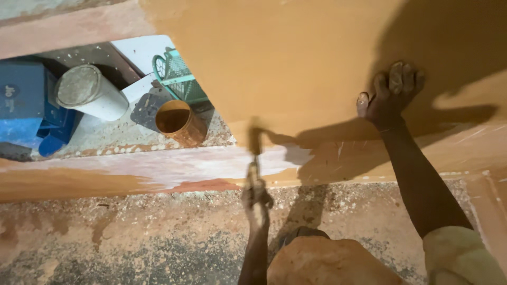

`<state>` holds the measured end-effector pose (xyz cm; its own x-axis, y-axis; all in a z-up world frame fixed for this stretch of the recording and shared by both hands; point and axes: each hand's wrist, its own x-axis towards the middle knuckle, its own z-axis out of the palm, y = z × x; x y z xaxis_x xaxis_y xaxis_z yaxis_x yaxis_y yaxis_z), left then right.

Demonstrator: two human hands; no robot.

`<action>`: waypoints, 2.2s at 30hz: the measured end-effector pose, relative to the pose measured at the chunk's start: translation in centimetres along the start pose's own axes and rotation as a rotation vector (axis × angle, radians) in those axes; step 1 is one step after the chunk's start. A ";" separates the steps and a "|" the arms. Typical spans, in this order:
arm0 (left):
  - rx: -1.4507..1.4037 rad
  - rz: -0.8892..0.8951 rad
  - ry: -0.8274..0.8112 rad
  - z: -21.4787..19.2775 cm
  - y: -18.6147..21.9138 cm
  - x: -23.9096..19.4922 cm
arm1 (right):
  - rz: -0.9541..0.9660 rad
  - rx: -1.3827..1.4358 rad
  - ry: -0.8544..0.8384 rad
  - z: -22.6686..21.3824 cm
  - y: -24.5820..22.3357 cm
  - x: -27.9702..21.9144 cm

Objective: The person paints a wall with a brush, applying a light orange coat over a white base. They repeatedly dip the brush into a container to reload paint and continue brushing along the wall surface.

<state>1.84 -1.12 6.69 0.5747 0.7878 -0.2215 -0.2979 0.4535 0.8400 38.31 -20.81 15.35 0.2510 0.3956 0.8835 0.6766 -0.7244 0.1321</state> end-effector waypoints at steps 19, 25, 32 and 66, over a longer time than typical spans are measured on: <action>-0.485 -0.325 -0.598 11.1 -10.7 -5.7 | -0.010 0.021 0.048 1.7 1.1 -1.9; -0.206 -0.074 -0.550 5.6 -9.6 -2.6 | -0.035 -0.013 0.013 1.9 1.5 -2.1; -0.452 0.342 -0.206 0.1 0.6 0.3 | -0.080 -0.018 0.091 1.6 1.1 -1.3; -0.033 0.762 0.048 1.2 5.3 3.4 | -0.018 -0.028 0.058 1.0 -0.2 -1.2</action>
<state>3.19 3.48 10.97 0.1674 0.9049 0.3914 -0.6217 -0.2112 0.7543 38.53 -20.61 13.83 0.1981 0.3761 0.9051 0.6608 -0.7333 0.1601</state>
